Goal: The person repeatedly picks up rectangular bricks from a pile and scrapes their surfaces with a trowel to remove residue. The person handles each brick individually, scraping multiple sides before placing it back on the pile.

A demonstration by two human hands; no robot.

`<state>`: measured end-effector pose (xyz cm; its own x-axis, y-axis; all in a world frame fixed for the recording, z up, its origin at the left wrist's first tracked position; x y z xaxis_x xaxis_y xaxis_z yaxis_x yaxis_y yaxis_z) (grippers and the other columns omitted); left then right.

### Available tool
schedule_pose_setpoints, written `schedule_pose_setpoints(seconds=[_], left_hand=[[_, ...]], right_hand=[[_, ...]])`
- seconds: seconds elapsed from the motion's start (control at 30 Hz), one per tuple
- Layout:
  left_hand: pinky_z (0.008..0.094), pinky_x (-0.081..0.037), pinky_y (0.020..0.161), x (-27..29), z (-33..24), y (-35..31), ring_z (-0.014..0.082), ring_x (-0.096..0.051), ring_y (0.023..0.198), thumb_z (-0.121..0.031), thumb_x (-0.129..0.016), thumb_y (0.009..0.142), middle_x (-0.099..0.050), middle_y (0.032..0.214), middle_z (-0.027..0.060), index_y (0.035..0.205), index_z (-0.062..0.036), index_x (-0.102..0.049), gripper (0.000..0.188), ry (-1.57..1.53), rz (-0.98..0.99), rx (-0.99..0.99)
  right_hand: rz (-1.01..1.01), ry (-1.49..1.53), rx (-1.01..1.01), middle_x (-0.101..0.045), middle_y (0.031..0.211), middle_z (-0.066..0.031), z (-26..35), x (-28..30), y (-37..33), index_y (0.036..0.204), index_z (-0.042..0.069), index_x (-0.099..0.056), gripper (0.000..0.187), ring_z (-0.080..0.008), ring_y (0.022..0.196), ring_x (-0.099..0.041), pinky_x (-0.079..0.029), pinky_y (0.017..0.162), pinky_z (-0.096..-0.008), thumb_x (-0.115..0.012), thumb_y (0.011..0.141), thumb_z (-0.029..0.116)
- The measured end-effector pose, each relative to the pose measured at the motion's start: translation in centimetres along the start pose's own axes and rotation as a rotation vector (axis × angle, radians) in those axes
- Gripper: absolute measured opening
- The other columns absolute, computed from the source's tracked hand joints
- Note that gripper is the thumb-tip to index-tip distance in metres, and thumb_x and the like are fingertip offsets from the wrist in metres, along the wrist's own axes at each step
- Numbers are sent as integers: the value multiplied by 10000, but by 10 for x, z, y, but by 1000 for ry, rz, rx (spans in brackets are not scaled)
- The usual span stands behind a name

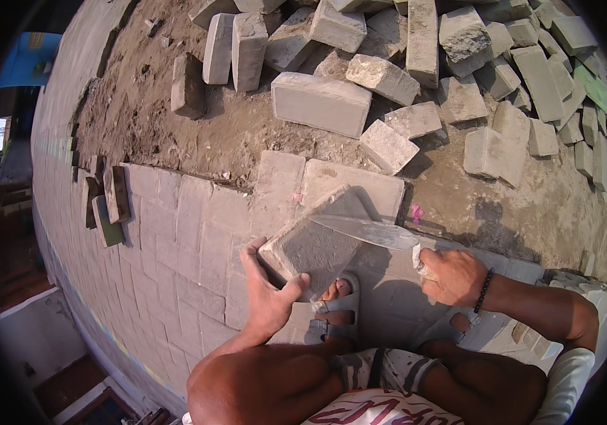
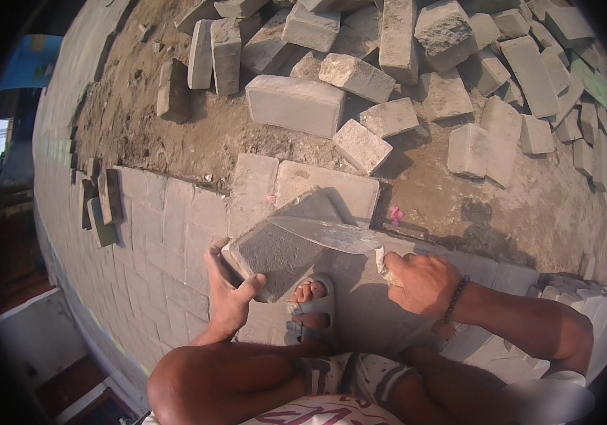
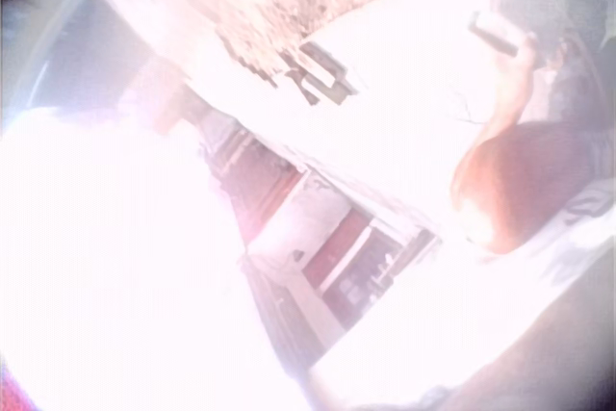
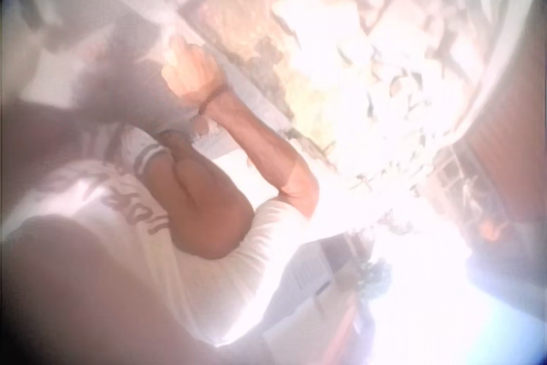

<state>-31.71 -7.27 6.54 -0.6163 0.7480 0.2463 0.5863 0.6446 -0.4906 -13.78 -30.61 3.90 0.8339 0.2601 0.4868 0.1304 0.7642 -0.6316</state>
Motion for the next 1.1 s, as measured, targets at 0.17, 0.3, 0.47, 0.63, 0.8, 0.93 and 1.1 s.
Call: schedule_pose_setpoints(seconds=[0.17,0.3,0.47,0.63,0.8,0.93,1.1], left_hand=[[390,-363,1035,8,12,3,255,-438,1188,-191,-763,695,-421,1231,170,1359,-6,-254,857,-43,4,-8],[388,-362,1034,6,14,10,256,-433,1185,-178,-762,693,-410,1235,173,1361,-4,-250,859,-76,38,4],[389,-360,1036,9,9,2,255,-431,1189,-162,-764,693,-412,1236,173,1358,-4,-253,854,-49,16,-4],[395,-359,1043,1,10,7,262,-437,1188,-155,-770,693,-413,1240,180,1358,2,-248,860,-33,65,-25],[414,-390,1031,13,10,4,282,-461,1203,-152,-784,718,-418,1279,209,1409,4,-193,923,24,42,15],[404,-413,1020,7,-9,8,285,-485,1222,-147,-791,756,-448,1302,237,1442,4,-149,951,-68,-35,-82],[384,-423,1014,-5,-32,33,260,-518,1211,-144,-795,767,-515,1297,220,1404,4,-216,873,32,-47,-308]], right_hand=[[-26,-88,31,-651,772,-247,-16,4,14,1080,3,-515,347,-445,781,-649,-513,727,-524,-593,826,225],[-33,-176,-114,-665,813,-249,-44,17,16,1072,14,-512,317,-440,813,-661,-518,755,-519,-580,840,218],[-42,-139,-136,-666,841,-254,-38,22,30,1123,18,-505,367,-436,845,-664,-521,772,-518,-599,836,227],[70,-51,-139,-661,845,-261,-24,-9,2,1164,5,-492,410,-455,851,-654,-520,756,-522,-600,838,229],[-111,-72,-97,-654,820,-263,-45,13,20,1072,-18,-499,344,-479,786,-631,-507,725,-541,-597,846,222],[-197,114,29,-654,827,-245,-6,33,5,1046,-6,-525,325,-450,732,-639,-512,668,-502,-633,834,215],[-237,-124,154,-613,789,-220,37,46,-28,962,-20,-544,301,-404,689,-643,-508,607,-462,-679,819,209]])
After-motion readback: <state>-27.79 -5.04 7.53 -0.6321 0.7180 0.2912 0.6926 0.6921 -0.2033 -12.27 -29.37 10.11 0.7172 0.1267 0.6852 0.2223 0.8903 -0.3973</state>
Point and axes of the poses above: each hand's wrist, its own y-axis towards the middle knuckle, its own x-axis out of the back of the hand, z = x × y, the point moved 7 cm from there along y, towards the middle knuckle
